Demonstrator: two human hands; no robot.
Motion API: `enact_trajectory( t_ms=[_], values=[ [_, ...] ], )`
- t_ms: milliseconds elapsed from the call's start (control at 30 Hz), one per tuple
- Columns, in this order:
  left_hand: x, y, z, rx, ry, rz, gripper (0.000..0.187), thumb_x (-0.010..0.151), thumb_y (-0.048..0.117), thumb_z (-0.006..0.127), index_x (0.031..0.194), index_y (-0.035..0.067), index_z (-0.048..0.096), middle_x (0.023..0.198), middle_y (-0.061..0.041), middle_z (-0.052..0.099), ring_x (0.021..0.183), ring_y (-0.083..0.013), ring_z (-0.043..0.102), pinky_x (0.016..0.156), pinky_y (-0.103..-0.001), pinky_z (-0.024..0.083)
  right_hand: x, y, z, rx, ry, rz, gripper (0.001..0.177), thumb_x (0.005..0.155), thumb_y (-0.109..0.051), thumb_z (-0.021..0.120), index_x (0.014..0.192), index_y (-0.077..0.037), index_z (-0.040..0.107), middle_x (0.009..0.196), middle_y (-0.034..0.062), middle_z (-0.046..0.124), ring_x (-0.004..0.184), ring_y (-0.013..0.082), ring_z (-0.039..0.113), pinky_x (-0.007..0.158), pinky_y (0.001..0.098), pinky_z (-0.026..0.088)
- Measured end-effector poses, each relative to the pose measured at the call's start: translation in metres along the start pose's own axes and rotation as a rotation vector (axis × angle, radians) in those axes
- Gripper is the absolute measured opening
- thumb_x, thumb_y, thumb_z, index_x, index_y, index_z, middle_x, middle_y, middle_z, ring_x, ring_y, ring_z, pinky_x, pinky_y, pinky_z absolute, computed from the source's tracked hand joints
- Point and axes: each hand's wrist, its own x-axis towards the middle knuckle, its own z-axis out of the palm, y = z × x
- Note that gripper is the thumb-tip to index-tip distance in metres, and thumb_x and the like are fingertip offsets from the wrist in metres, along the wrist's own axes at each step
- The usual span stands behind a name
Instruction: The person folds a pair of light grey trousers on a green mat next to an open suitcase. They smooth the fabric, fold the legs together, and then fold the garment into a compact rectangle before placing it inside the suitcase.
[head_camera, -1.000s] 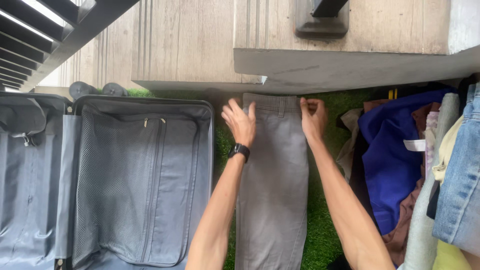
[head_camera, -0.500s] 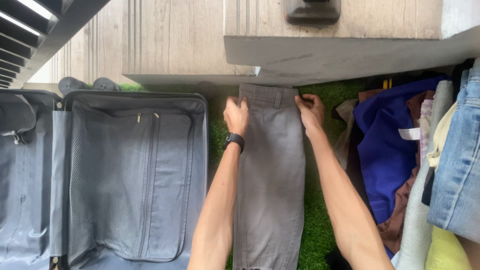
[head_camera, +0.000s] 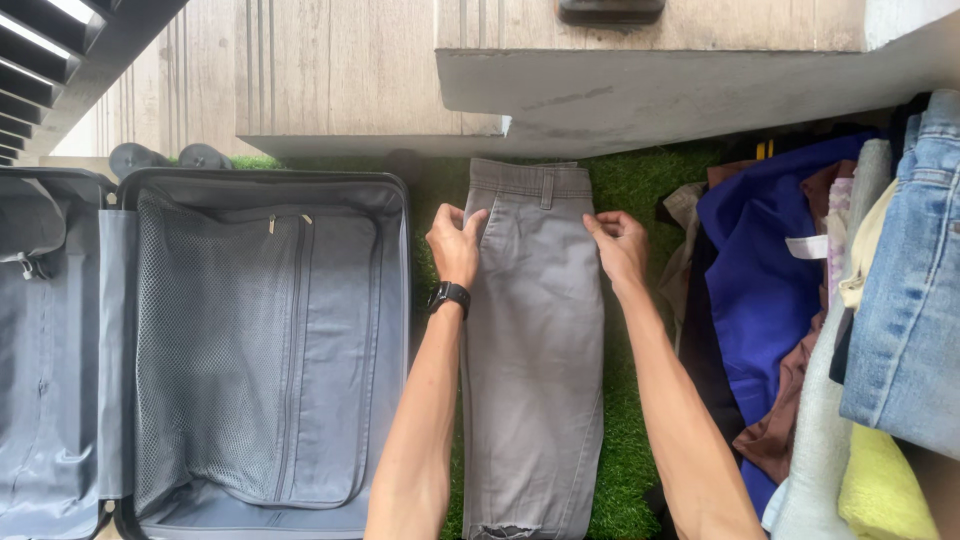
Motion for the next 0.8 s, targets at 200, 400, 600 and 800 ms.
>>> enact_trajectory(
  t_ms=[200, 400, 600, 800],
  values=[
    [-0.017, -0.041, 0.018, 0.078, 0.143, 0.294, 0.044, 0.094, 0.035, 0.074, 0.094, -0.006, 0.057, 0.096, -0.024, 0.058, 0.09, -0.0385, 0.056, 0.083, -0.048, 0.047, -0.038, 0.007, -0.015, -0.245, -0.04, 0.039, 0.049, 0.089, -0.056, 0.074, 0.095, -0.008, 0.073, 0.091, 0.0049, 0.074, 0.082, 0.0149, 0.067, 0.074, 0.0331, 0.052],
    [-0.043, -0.064, 0.006, 0.157, 0.112, 0.34, 0.038, 0.095, 0.032, 0.073, 0.096, -0.005, 0.062, 0.097, -0.024, 0.061, 0.089, -0.0386, 0.058, 0.081, -0.048, 0.047, -0.065, 0.035, -0.027, -0.167, -0.124, 0.057, 0.046, 0.09, -0.053, 0.073, 0.094, -0.007, 0.072, 0.088, 0.0063, 0.073, 0.08, 0.0156, 0.067, 0.071, 0.0309, 0.051],
    [-0.055, -0.056, -0.007, 0.007, 0.045, 0.083, 0.038, 0.091, 0.031, 0.076, 0.092, -0.004, 0.061, 0.087, -0.02, 0.07, 0.077, -0.0361, 0.065, 0.077, -0.045, 0.053, -0.078, 0.048, -0.022, -0.003, -0.01, -0.007, 0.038, 0.086, -0.039, 0.082, 0.093, -0.004, 0.069, 0.085, 0.0073, 0.074, 0.075, 0.0139, 0.064, 0.068, 0.0296, 0.05],
    [-0.081, -0.064, -0.011, 0.128, 0.115, 0.268, 0.041, 0.087, 0.03, 0.081, 0.095, -0.003, 0.059, 0.094, -0.021, 0.061, 0.083, -0.0361, 0.06, 0.075, -0.046, 0.049, -0.11, 0.041, -0.032, -0.019, -0.035, 0.065, 0.04, 0.086, -0.042, 0.079, 0.096, -0.005, 0.068, 0.09, 0.0051, 0.075, 0.081, 0.0131, 0.067, 0.073, 0.0284, 0.051]
  ],
)
